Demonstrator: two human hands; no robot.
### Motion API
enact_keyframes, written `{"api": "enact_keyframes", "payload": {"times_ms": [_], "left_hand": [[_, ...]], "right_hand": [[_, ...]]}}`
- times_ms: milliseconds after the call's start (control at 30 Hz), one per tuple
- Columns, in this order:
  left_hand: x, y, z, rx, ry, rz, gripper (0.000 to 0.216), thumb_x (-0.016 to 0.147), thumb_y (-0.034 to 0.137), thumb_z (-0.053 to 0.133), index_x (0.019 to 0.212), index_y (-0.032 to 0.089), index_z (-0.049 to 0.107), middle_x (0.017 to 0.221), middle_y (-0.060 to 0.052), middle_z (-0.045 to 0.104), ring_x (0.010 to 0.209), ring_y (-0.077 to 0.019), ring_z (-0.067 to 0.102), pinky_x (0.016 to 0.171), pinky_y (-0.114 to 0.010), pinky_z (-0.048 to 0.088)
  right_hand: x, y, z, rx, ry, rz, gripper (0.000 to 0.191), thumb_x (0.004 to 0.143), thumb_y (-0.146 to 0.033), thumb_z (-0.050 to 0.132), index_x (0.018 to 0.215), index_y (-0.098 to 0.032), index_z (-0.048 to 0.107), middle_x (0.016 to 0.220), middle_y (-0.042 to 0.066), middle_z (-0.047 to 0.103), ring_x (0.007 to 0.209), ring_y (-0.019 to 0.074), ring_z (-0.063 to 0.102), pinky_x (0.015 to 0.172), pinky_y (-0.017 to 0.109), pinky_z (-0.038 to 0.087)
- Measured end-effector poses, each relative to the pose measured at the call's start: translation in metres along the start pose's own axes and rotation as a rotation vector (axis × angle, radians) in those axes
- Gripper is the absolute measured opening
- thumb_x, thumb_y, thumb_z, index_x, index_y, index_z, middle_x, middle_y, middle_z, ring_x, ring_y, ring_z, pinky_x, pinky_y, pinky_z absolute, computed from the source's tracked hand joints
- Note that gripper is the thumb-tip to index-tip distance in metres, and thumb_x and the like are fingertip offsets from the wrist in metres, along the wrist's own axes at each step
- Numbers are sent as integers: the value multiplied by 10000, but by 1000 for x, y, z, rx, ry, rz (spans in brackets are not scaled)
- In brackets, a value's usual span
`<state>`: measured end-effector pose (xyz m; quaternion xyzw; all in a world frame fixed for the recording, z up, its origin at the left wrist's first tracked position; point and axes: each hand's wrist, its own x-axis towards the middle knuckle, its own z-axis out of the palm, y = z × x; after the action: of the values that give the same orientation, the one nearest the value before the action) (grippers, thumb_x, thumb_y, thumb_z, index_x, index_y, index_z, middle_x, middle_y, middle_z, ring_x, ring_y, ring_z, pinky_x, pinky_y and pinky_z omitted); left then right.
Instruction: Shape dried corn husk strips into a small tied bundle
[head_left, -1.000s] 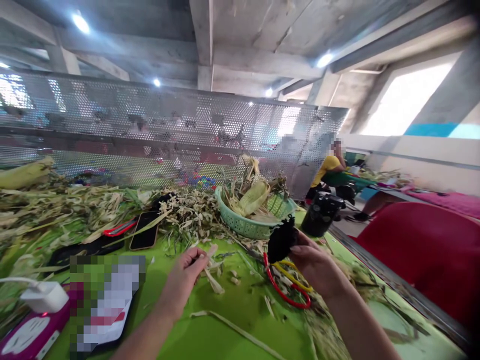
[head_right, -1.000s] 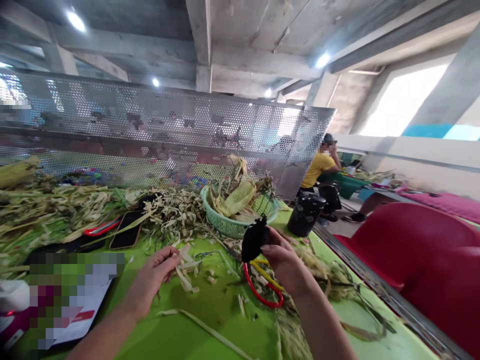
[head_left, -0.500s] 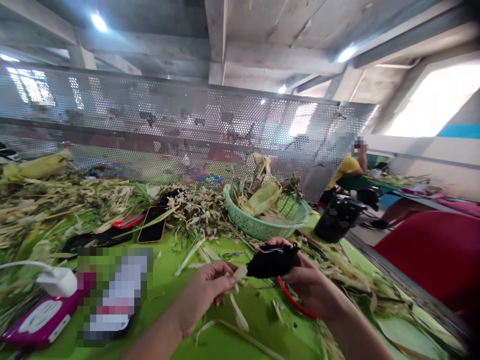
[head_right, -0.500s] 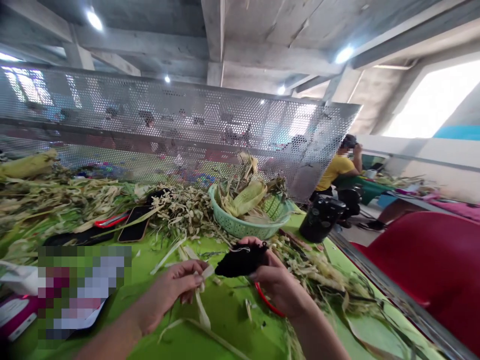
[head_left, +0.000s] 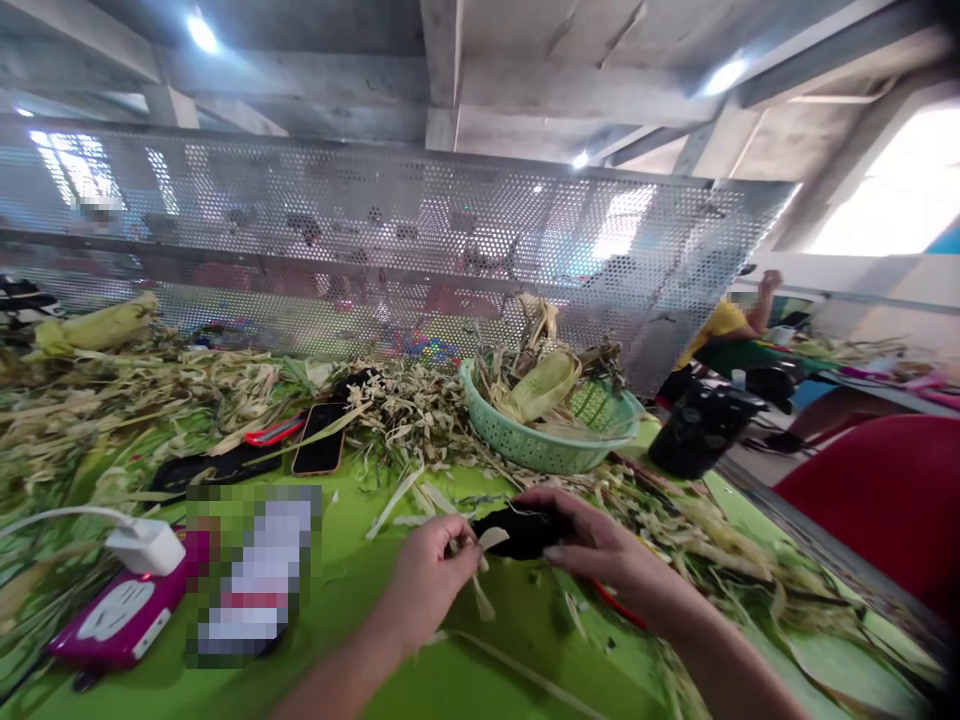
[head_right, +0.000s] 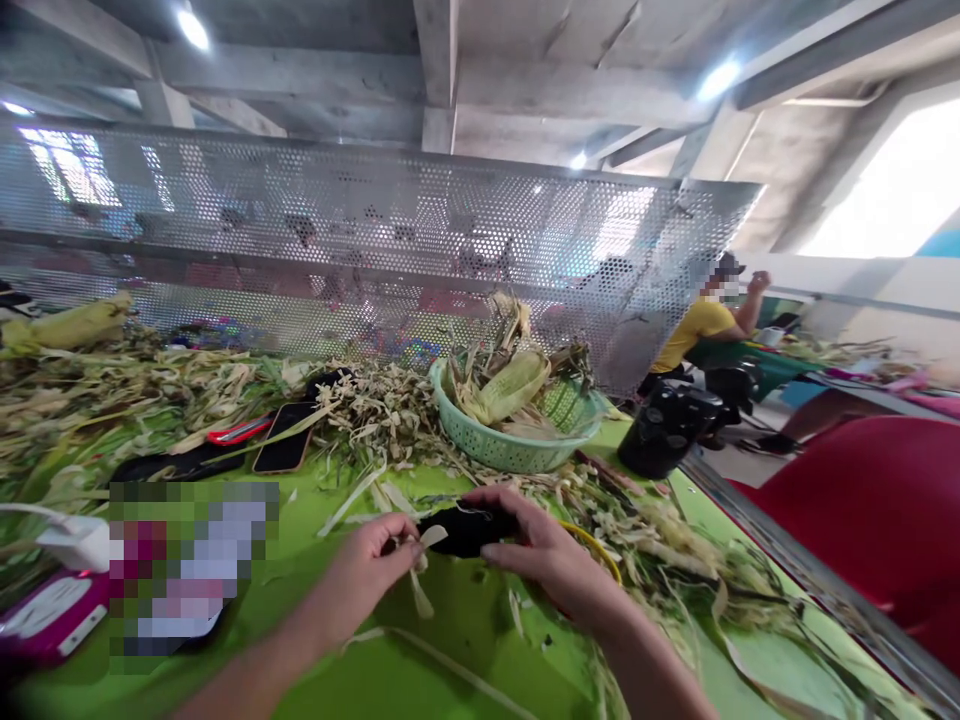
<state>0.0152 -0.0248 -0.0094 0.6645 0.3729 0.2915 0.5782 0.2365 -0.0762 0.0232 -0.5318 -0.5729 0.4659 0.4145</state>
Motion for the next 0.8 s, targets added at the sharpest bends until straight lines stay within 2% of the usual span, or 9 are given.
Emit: {"api": "enact_keyframes", "payload": {"times_ms": [67,133,267,367,500,600,700,800], "left_hand": [[0,1,2,74,40,43,207,834,350,541,729,173,567,723,17,520,619,-115,419,558,-215,290],[0,0,5,129,55,79,189,836,312,528,710,175,556,758,7,537,637,-119,439,568,-217,307],[-1,-4,9,182,49,112,177,842,269,502,692,180,533,761,0,556,633,-119,465,563,-215,329],[-2,-7,9,187,18,95,167,850,265,493,712,182,539,772,-3,573,610,-113,473,548,-212,338],[-4,-3,9,301,21,143,166,837,225,514,676,184,533,741,10,561,642,-114,481,567,-207,333],[-6,3,10,388,20,168,168,834,199,514,669,183,537,735,16,555,650,-112,477,568,-207,319],[-7,3,11,406,-4,168,168,852,205,500,695,183,555,759,12,572,662,-112,488,576,-205,324],[-7,1,10,377,-32,138,158,859,229,510,721,180,567,790,2,591,686,-118,509,606,-207,346]], "right_hand": [[2,2,0,22,5,14,387,793,-366,649,1131,-183,612,1096,97,667,1014,270,603,887,381,454],[6,9,0,-11,92,17,348,798,-445,650,1005,-165,654,988,90,691,893,241,631,797,342,478],[14,27,-2,-219,213,-10,282,732,-439,711,774,-165,660,737,38,671,696,191,595,660,290,459],[17,33,-4,-317,235,-27,246,775,-417,663,762,-173,638,678,14,635,644,171,562,613,271,438],[16,35,-4,-380,236,-56,257,825,-435,604,886,-188,638,755,13,654,708,179,581,639,264,439],[15,34,-4,-485,211,12,278,817,-461,604,804,-188,659,710,12,653,683,183,573,605,262,422],[14,30,-4,-421,255,32,303,773,-467,642,686,-176,635,630,-1,604,616,160,526,575,255,398],[11,20,-6,-198,343,15,329,779,-493,646,706,-172,627,634,-12,579,561,118,453,534,229,350]]}}
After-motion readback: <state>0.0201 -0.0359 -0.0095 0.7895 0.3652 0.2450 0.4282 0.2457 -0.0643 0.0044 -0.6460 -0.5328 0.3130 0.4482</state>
